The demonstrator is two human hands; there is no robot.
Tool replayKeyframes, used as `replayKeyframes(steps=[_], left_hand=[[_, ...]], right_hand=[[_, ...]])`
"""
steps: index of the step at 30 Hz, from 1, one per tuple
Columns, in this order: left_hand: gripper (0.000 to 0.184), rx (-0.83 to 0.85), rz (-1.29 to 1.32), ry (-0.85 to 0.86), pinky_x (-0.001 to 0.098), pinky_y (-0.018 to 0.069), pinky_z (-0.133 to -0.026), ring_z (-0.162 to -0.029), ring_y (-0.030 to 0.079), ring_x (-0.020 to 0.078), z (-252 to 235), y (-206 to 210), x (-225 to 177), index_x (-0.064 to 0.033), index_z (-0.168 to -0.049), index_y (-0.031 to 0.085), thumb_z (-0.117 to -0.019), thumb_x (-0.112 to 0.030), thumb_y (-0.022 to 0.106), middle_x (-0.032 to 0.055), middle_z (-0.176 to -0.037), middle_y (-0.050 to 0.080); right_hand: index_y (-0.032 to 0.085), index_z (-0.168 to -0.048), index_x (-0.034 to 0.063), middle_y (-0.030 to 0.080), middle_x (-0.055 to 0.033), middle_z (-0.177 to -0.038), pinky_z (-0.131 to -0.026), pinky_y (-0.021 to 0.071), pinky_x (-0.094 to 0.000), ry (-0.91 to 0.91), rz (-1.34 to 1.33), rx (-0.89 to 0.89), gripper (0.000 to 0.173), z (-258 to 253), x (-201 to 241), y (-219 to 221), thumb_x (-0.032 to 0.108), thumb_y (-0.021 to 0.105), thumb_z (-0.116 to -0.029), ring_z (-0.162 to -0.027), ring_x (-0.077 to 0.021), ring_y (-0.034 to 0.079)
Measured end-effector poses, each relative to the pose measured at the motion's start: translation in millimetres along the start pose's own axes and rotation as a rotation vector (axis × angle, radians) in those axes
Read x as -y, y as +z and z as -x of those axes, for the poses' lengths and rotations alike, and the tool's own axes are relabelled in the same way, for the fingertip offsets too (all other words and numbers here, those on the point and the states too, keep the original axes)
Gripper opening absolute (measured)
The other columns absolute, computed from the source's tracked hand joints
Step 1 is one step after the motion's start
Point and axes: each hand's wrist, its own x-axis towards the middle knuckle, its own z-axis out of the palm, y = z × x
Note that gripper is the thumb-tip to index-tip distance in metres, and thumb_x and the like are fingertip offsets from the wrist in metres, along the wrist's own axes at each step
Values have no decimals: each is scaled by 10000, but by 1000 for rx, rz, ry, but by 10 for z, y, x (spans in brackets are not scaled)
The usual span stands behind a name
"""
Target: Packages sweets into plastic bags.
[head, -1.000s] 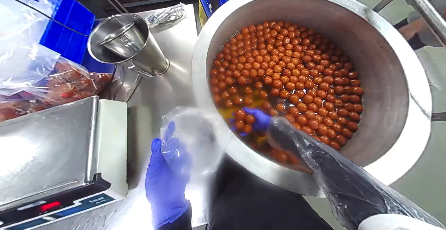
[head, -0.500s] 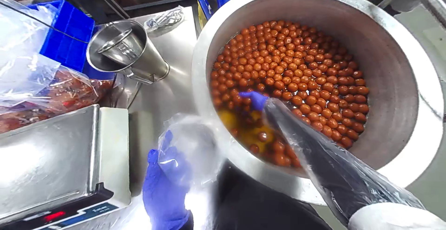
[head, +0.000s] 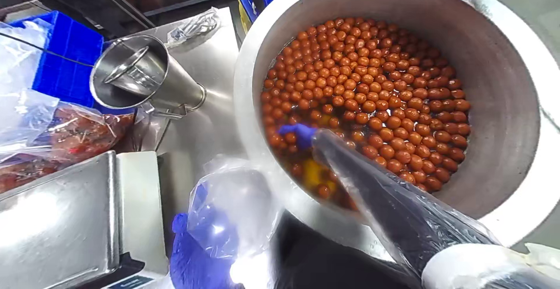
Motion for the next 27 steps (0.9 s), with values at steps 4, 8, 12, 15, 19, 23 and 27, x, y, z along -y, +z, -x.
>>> replayKeyframes(steps=[4, 8, 12, 15, 19, 23, 27], left_hand=[[395, 81, 0, -29, 260, 592, -580, -652, 694, 114, -25, -95, -6, -81, -1264, 680, -1023, -367, 551, 37, -830, 728], [393, 72, -11, -13, 265, 595, -583, -649, 694, 116, -23, -101, -12, -76, -1265, 678, -1029, -361, 543, 37, -827, 725], [391, 22, -64, 24, 253, 585, -557, -614, 678, 97, -23, -34, 1, -85, -1230, 698, -1012, -381, 566, 19, -788, 718], [382, 8, -55, 27, 243, 576, -551, -609, 672, 89, -27, -16, 9, -89, -1205, 705, -1020, -386, 549, 6, -768, 707], [394, 37, -30, 4, 259, 583, -552, -619, 681, 100, -36, -30, -2, -80, -1214, 700, -1024, -386, 542, 21, -782, 715], [399, 46, -32, 4, 252, 575, -548, -617, 674, 95, -46, -54, -9, -87, -1234, 693, -1032, -389, 527, 14, -776, 711], [414, 25, -62, 28, 233, 558, -518, -582, 653, 76, -58, -24, 12, -87, -1231, 695, -1055, -391, 476, -7, -728, 690]], right_hand=[[598, -1012, 121, 611, -33, -851, -676, 547, -331, 101, 20, -258, 242, 157, 71, 252, 252, 412, -1094, -742, -149, 621], [579, -1006, 135, 616, -17, -833, -665, 556, -320, 183, 39, -255, 213, 228, 140, 219, 277, 444, -1088, -740, -136, 632], [584, -1015, 145, 635, 19, -795, -638, 559, -257, 163, 9, -259, 190, 230, 171, 234, 283, 474, -1085, -691, -80, 638], [547, -961, 160, 572, 28, -763, -612, 526, -243, 185, 90, -233, 202, 176, 147, 284, 289, 460, -1089, -655, -75, 585], [564, -1129, 132, 601, -34, -913, -690, 535, -299, 249, 168, -243, 265, 112, 121, 370, 374, 471, -1076, -773, -133, 610], [595, -1072, 135, 613, -25, -860, -676, 549, -293, 212, 150, -225, 224, 93, 99, 341, 320, 467, -1078, -734, -128, 624], [596, -1006, 103, 619, -24, -790, -646, 558, -278, 90, 21, 54, 256, 1, -29, 44, 255, 413, -1100, -700, -117, 641]])
